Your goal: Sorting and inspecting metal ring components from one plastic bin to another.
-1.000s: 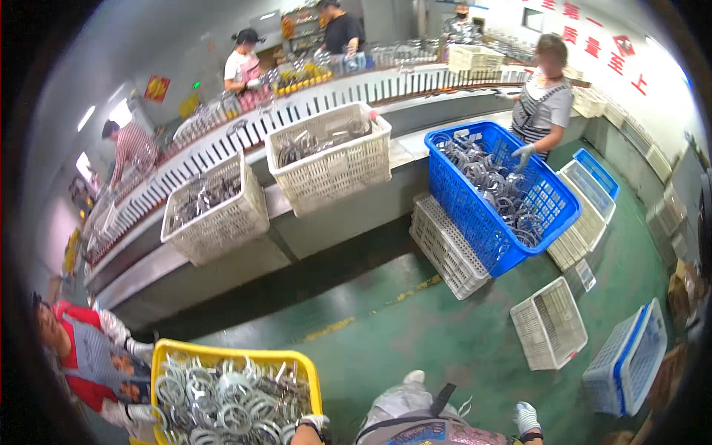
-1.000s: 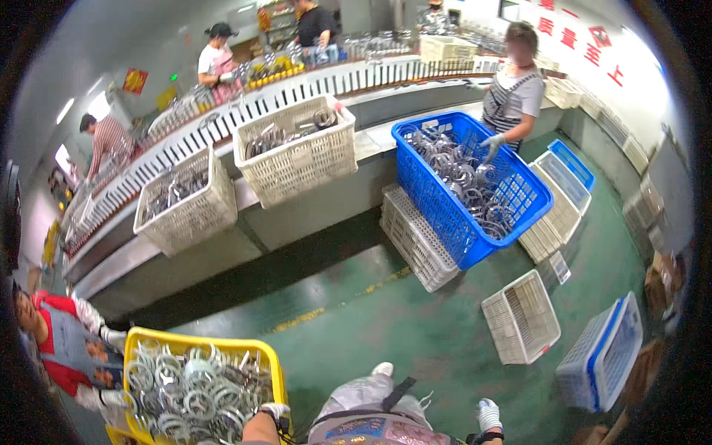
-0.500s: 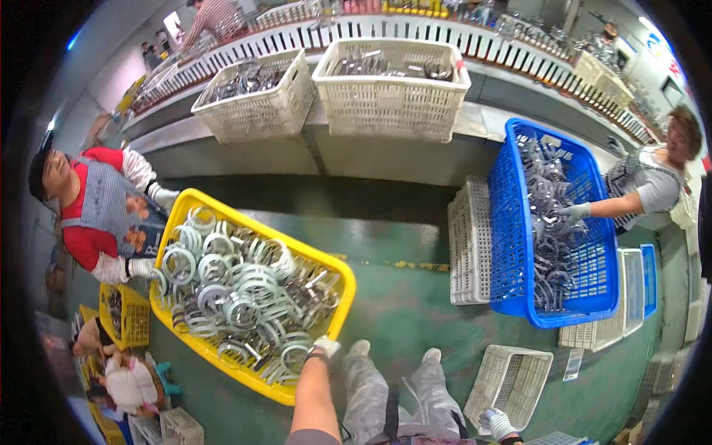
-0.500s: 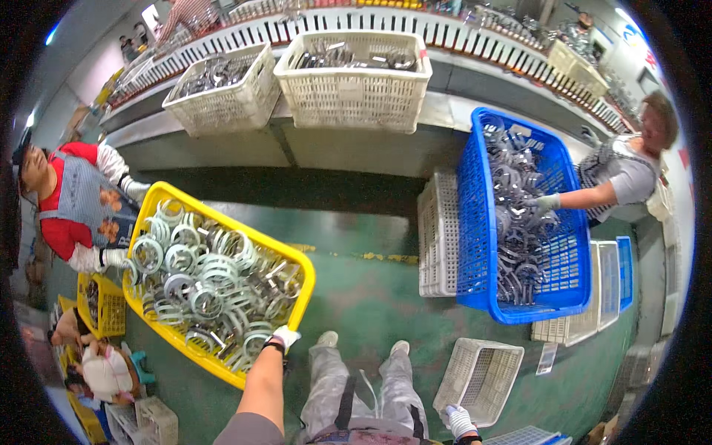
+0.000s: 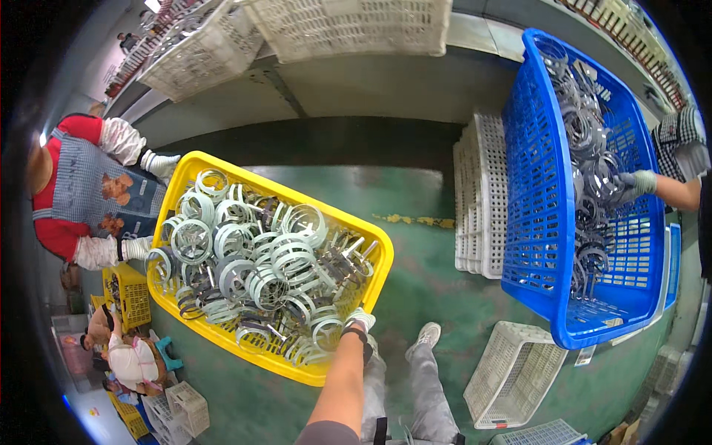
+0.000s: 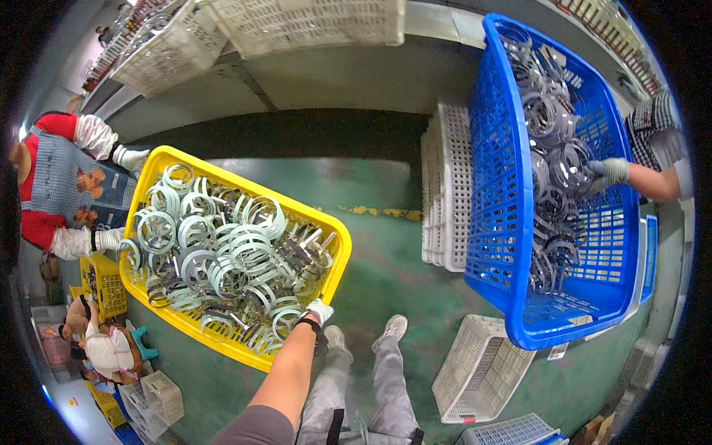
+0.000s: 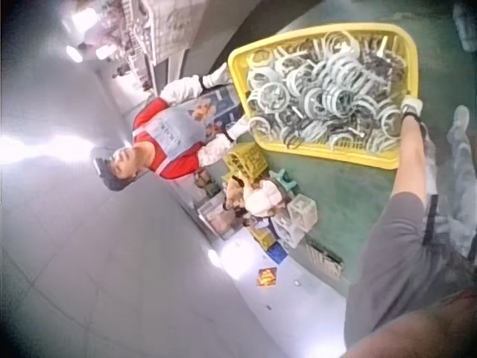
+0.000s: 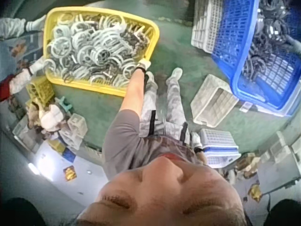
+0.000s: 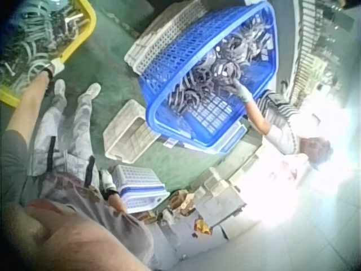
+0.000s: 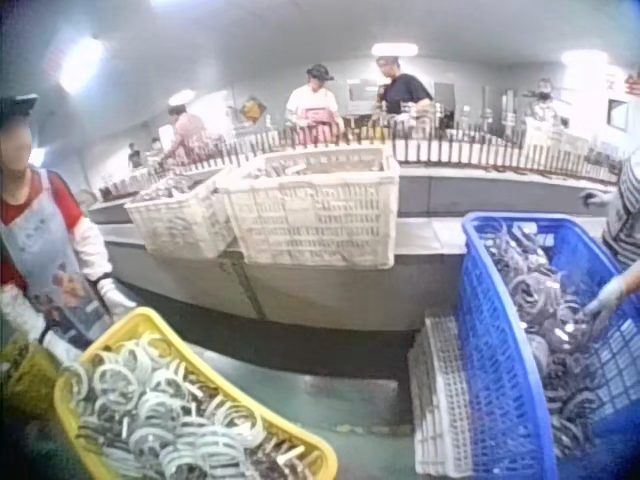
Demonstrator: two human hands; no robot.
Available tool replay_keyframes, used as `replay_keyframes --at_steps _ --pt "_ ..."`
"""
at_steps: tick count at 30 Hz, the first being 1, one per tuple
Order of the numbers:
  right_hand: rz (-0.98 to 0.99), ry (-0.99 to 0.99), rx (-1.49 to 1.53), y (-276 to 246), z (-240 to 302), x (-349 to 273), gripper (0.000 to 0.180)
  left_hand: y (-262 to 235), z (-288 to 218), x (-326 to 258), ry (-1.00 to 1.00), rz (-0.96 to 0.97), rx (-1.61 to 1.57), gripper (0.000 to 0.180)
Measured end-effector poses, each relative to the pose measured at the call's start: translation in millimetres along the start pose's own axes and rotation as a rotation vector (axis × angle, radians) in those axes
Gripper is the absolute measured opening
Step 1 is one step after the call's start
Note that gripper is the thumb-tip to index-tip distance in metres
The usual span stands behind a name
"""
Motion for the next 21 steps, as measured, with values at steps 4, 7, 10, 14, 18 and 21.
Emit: replay_keyframes --at_steps 4,7,10,14,18,21 --pt "-0.041 -0.006 0.178 9 -9 2 0.024 42 -27 25 -0.032 0.041 0.039 0.039" --pt "-0.078 -0.043 0.238 18 -14 10 0.02 70 -51 39 0.008 0.081 0.109 0.042" --pt "0.035 -0.024 0.149 19 -2 20 0.017 61 -18 37 -0.002 0.078 0.019 0.044" --pt "0.01 -0.038 0.2 6 2 6 0.016 89 -94 11 0.034 0.141 0.087 0.048" --pt "-0.011 0.086 0.473 3 -6 8 0.028 86 -99 -4 0.037 0.086 0.065 0.048" --pt "0.031 -0.077 0.254 5 -4 10 0.033 64 -44 7 0.024 0.055 0.018 0.048"
Point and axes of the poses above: each hand's wrist, its own x-axis towards the middle knuckle, its own y-axis out of the palm, z = x × y, the point moved 2 cm from there along x, towards the middle knuckle, and after that the axes turned 14 degrees about z, right-handed, at the moved point
